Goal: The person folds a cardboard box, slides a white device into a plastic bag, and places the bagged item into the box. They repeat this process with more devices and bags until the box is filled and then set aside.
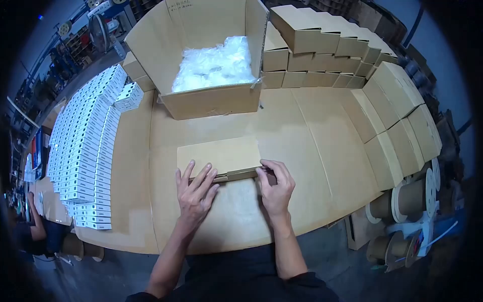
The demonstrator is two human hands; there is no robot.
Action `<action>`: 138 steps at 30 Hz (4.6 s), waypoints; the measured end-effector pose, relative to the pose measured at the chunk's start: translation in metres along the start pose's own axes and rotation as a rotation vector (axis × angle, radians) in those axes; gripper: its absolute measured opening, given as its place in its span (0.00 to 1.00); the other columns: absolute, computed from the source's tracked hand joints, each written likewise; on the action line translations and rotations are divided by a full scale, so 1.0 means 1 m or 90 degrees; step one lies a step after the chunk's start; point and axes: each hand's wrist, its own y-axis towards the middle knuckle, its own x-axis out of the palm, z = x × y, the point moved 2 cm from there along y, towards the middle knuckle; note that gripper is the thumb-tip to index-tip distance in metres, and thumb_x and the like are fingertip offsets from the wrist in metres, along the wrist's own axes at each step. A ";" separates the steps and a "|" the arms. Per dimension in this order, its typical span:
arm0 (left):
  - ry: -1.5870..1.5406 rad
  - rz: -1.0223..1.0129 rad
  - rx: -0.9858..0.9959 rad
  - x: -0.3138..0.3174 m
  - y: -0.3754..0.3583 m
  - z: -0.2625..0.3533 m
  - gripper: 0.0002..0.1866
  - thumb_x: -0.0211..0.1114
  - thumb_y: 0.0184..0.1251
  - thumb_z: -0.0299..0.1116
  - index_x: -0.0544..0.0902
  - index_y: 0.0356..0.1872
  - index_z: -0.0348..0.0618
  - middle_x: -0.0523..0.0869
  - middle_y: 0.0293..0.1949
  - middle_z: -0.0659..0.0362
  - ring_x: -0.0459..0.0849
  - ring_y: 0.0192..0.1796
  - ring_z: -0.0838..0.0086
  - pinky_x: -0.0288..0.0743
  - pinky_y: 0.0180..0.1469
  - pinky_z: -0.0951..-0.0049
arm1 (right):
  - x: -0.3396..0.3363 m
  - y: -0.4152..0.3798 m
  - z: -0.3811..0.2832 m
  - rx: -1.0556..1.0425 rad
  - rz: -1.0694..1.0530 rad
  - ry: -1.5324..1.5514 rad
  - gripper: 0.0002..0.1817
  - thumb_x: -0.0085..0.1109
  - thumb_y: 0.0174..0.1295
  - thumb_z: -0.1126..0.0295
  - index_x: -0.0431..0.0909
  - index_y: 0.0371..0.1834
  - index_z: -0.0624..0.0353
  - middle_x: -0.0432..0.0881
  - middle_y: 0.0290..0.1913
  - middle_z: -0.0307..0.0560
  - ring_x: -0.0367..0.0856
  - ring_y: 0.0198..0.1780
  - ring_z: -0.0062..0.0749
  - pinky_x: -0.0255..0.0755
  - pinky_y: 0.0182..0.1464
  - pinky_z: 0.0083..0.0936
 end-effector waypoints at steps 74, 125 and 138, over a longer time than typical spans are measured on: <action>-0.271 0.098 -0.072 0.013 0.021 -0.042 0.27 0.89 0.43 0.29 0.88 0.47 0.40 0.82 0.61 0.51 0.75 0.70 0.51 0.76 0.67 0.53 | 0.055 -0.031 0.036 0.128 -0.019 0.078 0.35 0.87 0.48 0.69 0.68 0.51 0.62 0.74 0.72 0.72 0.84 0.61 0.47 0.78 0.63 0.38; -0.408 -0.073 0.635 0.319 0.384 0.502 0.25 0.67 0.74 0.38 0.75 0.69 0.48 0.77 0.69 0.48 0.69 0.76 0.46 0.59 0.78 0.36 | -0.487 0.157 0.114 0.048 0.512 -0.320 0.31 0.57 0.73 0.77 0.63 0.78 0.47 0.75 0.70 0.65 0.74 0.71 0.63 0.70 0.71 0.49; -0.342 -0.046 0.628 0.321 0.382 0.500 0.30 0.68 0.73 0.42 0.72 0.71 0.41 0.77 0.71 0.49 0.70 0.76 0.50 0.59 0.79 0.41 | -0.497 0.160 0.100 0.125 0.442 -0.418 0.33 0.60 0.70 0.77 0.62 0.77 0.48 0.79 0.66 0.69 0.79 0.66 0.66 0.74 0.65 0.50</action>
